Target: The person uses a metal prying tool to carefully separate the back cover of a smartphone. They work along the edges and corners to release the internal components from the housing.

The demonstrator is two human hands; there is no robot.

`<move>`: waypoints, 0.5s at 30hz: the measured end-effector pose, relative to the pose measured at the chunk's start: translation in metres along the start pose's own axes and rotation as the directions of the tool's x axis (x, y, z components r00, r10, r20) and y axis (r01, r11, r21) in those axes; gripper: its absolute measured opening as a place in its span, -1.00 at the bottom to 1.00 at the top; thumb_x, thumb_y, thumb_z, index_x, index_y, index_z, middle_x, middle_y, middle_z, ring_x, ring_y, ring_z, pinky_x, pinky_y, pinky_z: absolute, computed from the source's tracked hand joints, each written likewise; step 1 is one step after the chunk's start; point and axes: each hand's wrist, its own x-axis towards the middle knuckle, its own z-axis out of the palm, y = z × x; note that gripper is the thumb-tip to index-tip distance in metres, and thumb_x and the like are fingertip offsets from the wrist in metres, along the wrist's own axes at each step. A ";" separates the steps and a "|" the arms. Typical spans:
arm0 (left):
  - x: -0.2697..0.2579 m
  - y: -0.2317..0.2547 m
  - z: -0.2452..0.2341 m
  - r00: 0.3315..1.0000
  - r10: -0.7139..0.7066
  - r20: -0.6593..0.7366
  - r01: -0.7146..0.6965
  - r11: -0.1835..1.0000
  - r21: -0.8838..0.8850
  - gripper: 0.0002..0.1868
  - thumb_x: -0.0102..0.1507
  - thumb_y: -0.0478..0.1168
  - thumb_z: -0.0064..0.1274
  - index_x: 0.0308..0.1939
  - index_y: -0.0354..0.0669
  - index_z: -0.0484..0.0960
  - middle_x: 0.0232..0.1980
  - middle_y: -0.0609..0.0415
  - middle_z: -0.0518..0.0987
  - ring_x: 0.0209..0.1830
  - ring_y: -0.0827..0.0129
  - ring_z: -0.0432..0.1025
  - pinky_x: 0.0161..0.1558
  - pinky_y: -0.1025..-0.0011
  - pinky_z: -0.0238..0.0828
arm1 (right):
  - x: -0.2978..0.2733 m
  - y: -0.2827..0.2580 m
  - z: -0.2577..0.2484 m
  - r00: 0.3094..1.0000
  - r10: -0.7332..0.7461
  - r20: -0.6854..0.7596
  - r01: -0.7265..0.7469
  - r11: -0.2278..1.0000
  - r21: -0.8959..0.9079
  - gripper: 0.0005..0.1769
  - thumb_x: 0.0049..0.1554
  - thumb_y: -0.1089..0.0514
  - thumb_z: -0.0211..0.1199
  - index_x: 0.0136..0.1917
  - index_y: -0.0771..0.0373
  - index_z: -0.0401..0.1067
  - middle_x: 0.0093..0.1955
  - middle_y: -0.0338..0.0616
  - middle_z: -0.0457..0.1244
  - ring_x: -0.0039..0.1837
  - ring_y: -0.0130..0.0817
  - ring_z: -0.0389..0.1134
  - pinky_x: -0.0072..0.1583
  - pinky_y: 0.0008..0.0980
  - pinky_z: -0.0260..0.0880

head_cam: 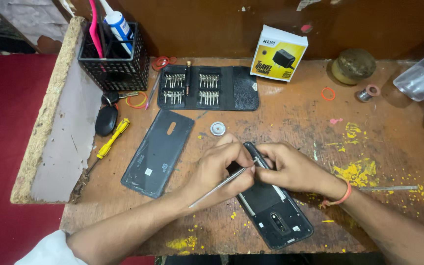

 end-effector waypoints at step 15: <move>-0.002 -0.011 0.004 0.999 -0.015 0.043 0.017 0.998 -0.058 -0.82 0.21 -0.35 0.21 -0.30 -0.22 0.46 -0.22 0.07 0.56 -0.13 0.29 0.44 -0.09 0.37 0.41 | 0.000 0.004 0.000 1.000 -0.006 -0.015 0.006 1.000 0.029 -0.82 -0.03 0.19 0.27 -0.13 0.28 0.44 -0.41 -0.41 0.14 -0.33 -0.64 0.10 -0.33 -0.46 0.13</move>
